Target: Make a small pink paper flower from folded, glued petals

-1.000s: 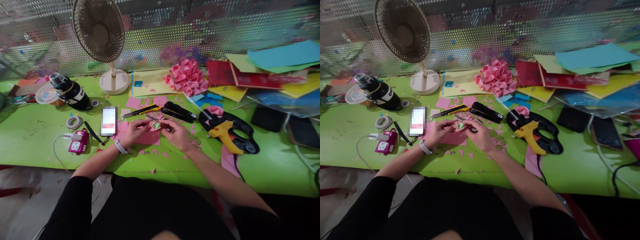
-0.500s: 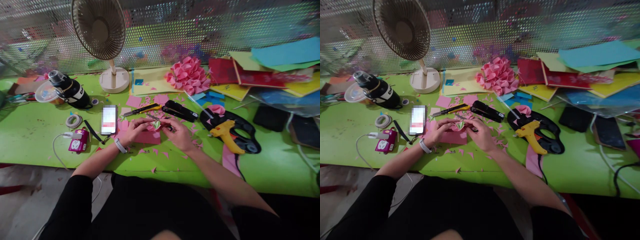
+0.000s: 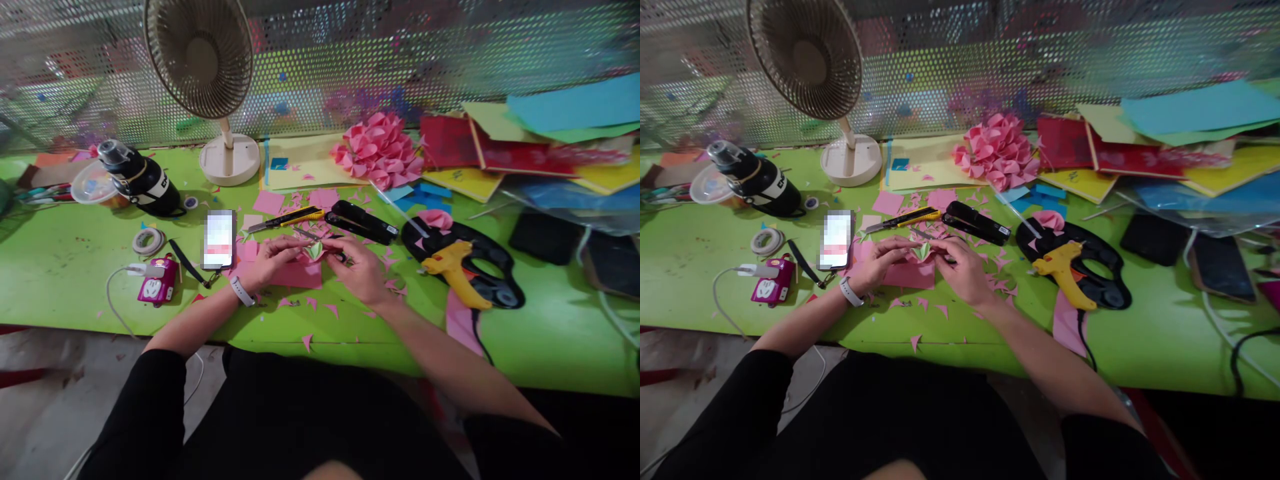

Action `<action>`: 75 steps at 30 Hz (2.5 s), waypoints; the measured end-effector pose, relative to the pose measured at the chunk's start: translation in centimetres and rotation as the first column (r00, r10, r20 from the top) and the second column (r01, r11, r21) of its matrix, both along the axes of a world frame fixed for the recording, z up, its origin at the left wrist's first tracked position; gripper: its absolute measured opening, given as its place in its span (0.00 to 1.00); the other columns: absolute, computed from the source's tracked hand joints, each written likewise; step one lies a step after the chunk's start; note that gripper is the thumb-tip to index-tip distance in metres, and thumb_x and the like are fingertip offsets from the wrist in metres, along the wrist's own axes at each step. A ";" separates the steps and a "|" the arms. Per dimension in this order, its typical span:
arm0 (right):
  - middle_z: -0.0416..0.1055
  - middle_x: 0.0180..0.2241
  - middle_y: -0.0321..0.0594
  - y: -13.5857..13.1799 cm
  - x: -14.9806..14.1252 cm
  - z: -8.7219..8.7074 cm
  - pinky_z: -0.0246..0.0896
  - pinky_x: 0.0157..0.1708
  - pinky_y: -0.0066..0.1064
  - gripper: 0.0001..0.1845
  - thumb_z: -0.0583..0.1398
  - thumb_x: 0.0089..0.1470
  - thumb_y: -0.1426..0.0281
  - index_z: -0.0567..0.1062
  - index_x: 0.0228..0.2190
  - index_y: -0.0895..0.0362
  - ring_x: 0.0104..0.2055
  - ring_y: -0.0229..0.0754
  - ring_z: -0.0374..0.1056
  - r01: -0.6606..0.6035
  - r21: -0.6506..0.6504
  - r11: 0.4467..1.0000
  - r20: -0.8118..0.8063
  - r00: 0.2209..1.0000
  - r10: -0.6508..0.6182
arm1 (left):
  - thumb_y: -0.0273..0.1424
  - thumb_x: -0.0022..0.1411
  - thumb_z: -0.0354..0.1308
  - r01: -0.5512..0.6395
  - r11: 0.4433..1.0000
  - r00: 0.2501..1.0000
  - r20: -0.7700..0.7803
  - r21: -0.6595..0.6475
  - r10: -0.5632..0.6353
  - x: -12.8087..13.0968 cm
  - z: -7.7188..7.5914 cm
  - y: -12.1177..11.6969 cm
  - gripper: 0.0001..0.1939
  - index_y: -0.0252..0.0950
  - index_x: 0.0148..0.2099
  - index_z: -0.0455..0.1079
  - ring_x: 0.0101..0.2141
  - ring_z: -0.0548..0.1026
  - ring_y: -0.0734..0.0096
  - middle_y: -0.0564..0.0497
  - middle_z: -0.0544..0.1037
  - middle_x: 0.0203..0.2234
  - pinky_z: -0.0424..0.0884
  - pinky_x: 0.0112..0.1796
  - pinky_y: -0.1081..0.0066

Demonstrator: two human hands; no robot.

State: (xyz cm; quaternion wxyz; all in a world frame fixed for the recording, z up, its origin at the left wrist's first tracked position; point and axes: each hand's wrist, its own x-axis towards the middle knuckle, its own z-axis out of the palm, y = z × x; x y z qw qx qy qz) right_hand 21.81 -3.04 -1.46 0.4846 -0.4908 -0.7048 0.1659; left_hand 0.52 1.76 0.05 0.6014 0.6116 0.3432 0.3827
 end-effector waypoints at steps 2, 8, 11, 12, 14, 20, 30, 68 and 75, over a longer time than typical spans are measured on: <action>0.78 0.41 0.44 0.0 0.0 -0.1 0.78 0.42 0.42 0.14 0.61 0.60 0.72 0.79 0.47 0.53 0.42 0.46 0.76 0.003 -0.001 1.000 0.007 1.000 -0.003 | 0.36 0.62 0.63 0.000 0.999 1.000 0.013 -0.037 0.001 0.1 0.0 0.0 0.13 0.38 0.46 0.82 0.46 0.76 0.63 0.44 0.80 0.45 0.71 0.46 0.65; 0.78 0.42 0.44 -0.2 -0.1 0.0 0.78 0.43 0.44 0.14 0.61 0.61 0.70 0.79 0.48 0.51 0.42 0.46 0.76 -0.006 -0.045 0.999 0.003 1.000 0.006 | 0.37 0.58 0.66 0.030 0.991 0.998 0.050 -0.132 -0.023 0.3 -0.5 0.0 0.15 0.36 0.46 0.81 0.41 0.77 0.66 0.44 0.80 0.46 0.73 0.43 0.67; 0.78 0.42 0.44 -0.3 -0.2 0.1 0.78 0.43 0.44 0.14 0.61 0.61 0.71 0.79 0.48 0.51 0.42 0.46 0.76 -0.003 -0.044 0.999 -0.006 1.000 0.002 | 0.37 0.58 0.66 0.040 0.985 0.998 0.054 -0.165 -0.032 0.2 -0.5 0.0 0.16 0.36 0.46 0.81 0.39 0.78 0.68 0.44 0.80 0.46 0.73 0.43 0.67; 0.78 0.42 0.44 -0.3 -0.2 0.1 0.78 0.43 0.44 0.14 0.61 0.61 0.71 0.79 0.48 0.51 0.41 0.46 0.76 -0.006 -0.046 0.999 -0.009 1.000 0.006 | 0.36 0.58 0.65 0.038 0.984 0.998 0.053 -0.173 -0.030 0.2 -0.5 0.0 0.15 0.36 0.46 0.81 0.38 0.78 0.68 0.44 0.80 0.46 0.73 0.43 0.67; 0.78 0.41 0.44 -0.3 -0.2 0.1 0.78 0.43 0.44 0.15 0.60 0.61 0.71 0.79 0.48 0.51 0.41 0.46 0.75 -0.017 -0.053 0.998 -0.012 1.000 0.017 | 0.36 0.57 0.65 0.032 0.983 0.999 0.047 -0.183 -0.024 0.2 -0.4 0.0 0.15 0.36 0.45 0.81 0.38 0.77 0.68 0.44 0.81 0.46 0.72 0.42 0.68; 0.78 0.42 0.43 -0.1 -0.1 -0.1 0.77 0.44 0.42 0.15 0.60 0.60 0.72 0.79 0.48 0.51 0.42 0.46 0.76 -0.011 -0.032 0.999 -0.001 1.000 0.011 | 0.38 0.57 0.67 0.031 0.977 0.998 0.066 -0.213 -0.017 0.4 -0.8 0.1 0.16 0.36 0.46 0.81 0.37 0.77 0.69 0.45 0.82 0.44 0.72 0.41 0.69; 0.79 0.41 0.44 -0.1 -0.3 0.0 0.77 0.44 0.42 0.14 0.60 0.60 0.72 0.79 0.47 0.51 0.42 0.46 0.76 -0.016 -0.014 1.000 -0.002 1.000 0.016 | 0.38 0.54 0.71 0.053 0.961 0.995 0.101 -0.273 -0.027 0.3 -0.8 -0.1 0.20 0.34 0.47 0.80 0.35 0.80 0.69 0.46 0.83 0.37 0.75 0.44 0.66; 0.79 0.41 0.42 -0.1 -0.2 -0.2 0.78 0.42 0.43 0.14 0.61 0.60 0.73 0.79 0.47 0.50 0.41 0.46 0.76 -0.013 -0.041 0.999 -0.039 0.999 0.012 | 0.37 0.53 0.72 0.068 0.959 0.992 0.118 -0.275 -0.037 0.3 -0.5 -0.1 0.20 0.34 0.47 0.80 0.36 0.80 0.68 0.45 0.83 0.39 0.75 0.46 0.64; 0.79 0.42 0.43 -0.1 -0.2 -0.3 0.77 0.43 0.42 0.14 0.61 0.61 0.73 0.79 0.48 0.51 0.43 0.46 0.76 -0.007 -0.009 1.000 0.034 0.999 0.007 | 0.36 0.55 0.70 0.056 0.966 0.997 0.071 -0.251 -0.039 0.3 -0.5 -0.1 0.19 0.33 0.48 0.80 0.35 0.80 0.68 0.46 0.82 0.35 0.74 0.43 0.67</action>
